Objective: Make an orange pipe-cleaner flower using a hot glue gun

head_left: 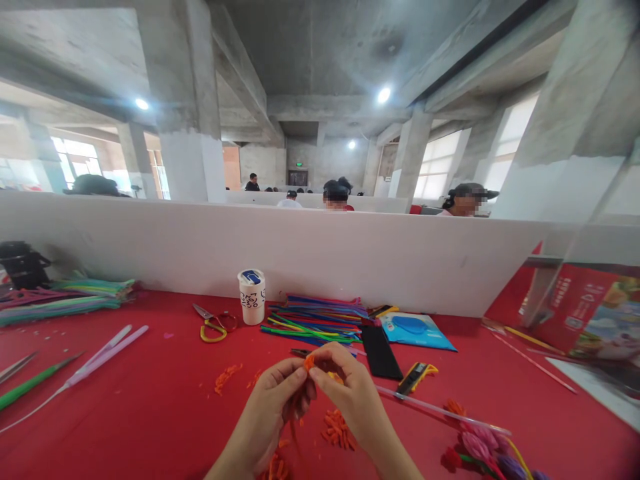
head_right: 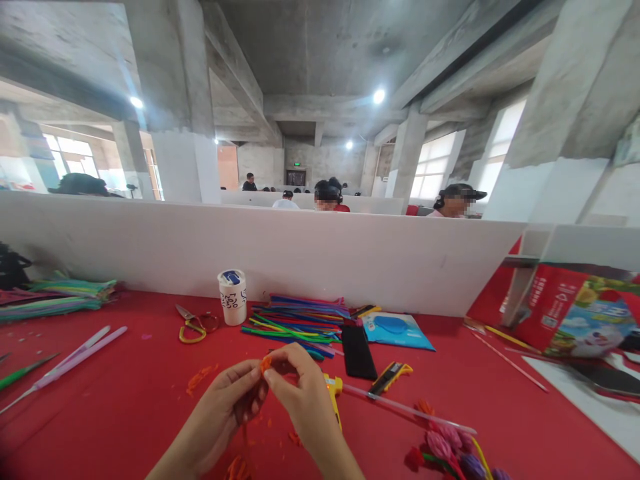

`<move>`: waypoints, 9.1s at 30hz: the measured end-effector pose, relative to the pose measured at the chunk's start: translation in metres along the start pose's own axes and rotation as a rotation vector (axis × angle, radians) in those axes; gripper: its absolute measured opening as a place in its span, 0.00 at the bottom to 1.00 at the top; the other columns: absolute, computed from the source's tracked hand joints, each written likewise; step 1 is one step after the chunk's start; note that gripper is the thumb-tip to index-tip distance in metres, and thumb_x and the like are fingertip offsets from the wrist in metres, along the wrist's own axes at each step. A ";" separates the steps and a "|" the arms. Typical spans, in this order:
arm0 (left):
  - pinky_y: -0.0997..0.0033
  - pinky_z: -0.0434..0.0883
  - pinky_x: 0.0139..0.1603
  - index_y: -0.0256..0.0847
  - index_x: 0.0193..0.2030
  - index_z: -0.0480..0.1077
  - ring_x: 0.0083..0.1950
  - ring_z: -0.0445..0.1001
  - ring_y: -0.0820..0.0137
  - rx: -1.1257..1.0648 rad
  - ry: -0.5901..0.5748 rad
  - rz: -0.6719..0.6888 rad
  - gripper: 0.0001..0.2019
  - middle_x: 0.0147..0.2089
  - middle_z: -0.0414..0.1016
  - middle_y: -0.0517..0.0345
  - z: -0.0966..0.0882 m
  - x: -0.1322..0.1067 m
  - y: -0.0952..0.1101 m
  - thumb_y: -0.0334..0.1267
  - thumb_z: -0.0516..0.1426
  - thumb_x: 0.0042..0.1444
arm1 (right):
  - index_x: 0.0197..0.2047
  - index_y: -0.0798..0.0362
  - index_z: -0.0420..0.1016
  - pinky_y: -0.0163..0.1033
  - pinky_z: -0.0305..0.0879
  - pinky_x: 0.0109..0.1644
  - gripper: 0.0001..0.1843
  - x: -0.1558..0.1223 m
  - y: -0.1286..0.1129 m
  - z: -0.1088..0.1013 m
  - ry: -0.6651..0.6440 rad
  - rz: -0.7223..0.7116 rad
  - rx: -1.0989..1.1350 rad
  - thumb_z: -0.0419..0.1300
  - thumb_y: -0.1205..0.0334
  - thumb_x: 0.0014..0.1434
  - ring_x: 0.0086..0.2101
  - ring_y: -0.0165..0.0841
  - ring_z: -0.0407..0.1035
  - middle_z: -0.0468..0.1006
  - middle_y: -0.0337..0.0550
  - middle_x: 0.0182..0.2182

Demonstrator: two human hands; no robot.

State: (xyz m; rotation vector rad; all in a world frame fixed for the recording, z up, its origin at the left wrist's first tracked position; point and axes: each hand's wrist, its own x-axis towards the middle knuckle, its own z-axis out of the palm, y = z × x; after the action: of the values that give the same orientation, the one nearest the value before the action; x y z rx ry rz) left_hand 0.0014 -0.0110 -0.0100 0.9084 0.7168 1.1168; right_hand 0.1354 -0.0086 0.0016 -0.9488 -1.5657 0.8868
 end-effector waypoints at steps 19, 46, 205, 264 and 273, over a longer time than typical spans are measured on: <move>0.79 0.45 0.18 0.36 0.25 0.71 0.16 0.49 0.81 0.241 0.031 0.098 0.10 0.18 0.67 0.63 0.003 -0.010 0.014 0.41 0.57 0.50 | 0.32 0.51 0.70 0.39 0.61 0.41 0.06 0.005 -0.030 -0.009 0.027 -0.287 -0.433 0.55 0.70 0.50 0.35 0.33 0.66 0.71 0.41 0.31; 0.81 0.66 0.32 0.35 0.25 0.72 0.26 0.70 0.78 -0.174 0.124 0.131 0.05 0.24 0.74 0.60 -0.003 0.016 0.004 0.29 0.63 0.40 | 0.27 0.53 0.69 0.36 0.60 0.37 0.01 0.018 0.003 0.002 0.042 -0.058 -0.178 0.57 0.67 0.49 0.32 0.32 0.65 0.70 0.39 0.27; 0.83 0.65 0.23 0.36 0.23 0.72 0.21 0.68 0.79 -0.471 0.097 0.263 0.07 0.20 0.74 0.61 -0.008 0.030 -0.005 0.29 0.65 0.35 | 0.34 0.53 0.67 0.36 0.56 0.31 0.04 0.006 -0.018 0.015 0.258 -0.680 -0.705 0.54 0.70 0.55 0.27 0.31 0.63 0.69 0.40 0.25; 0.72 0.66 0.34 0.43 0.24 0.72 0.34 0.70 0.66 0.556 0.229 0.696 0.08 0.30 0.71 0.56 0.003 0.016 -0.013 0.26 0.57 0.45 | 0.27 0.53 0.68 0.35 0.64 0.33 0.07 0.002 0.019 -0.005 0.142 0.067 0.072 0.59 0.58 0.50 0.27 0.31 0.67 0.71 0.39 0.25; 0.75 0.65 0.32 0.42 0.27 0.68 0.30 0.68 0.70 0.616 0.278 0.519 0.06 0.27 0.69 0.61 -0.002 0.021 -0.020 0.26 0.56 0.46 | 0.33 0.52 0.68 0.38 0.64 0.38 0.03 -0.003 0.032 -0.015 0.138 -0.006 -0.093 0.55 0.65 0.53 0.33 0.33 0.67 0.71 0.41 0.31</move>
State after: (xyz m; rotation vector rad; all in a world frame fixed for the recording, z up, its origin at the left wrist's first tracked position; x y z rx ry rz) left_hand 0.0141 0.0064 -0.0292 1.5378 1.1259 1.5319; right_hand 0.1550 0.0032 -0.0254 -1.0490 -1.5011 0.7336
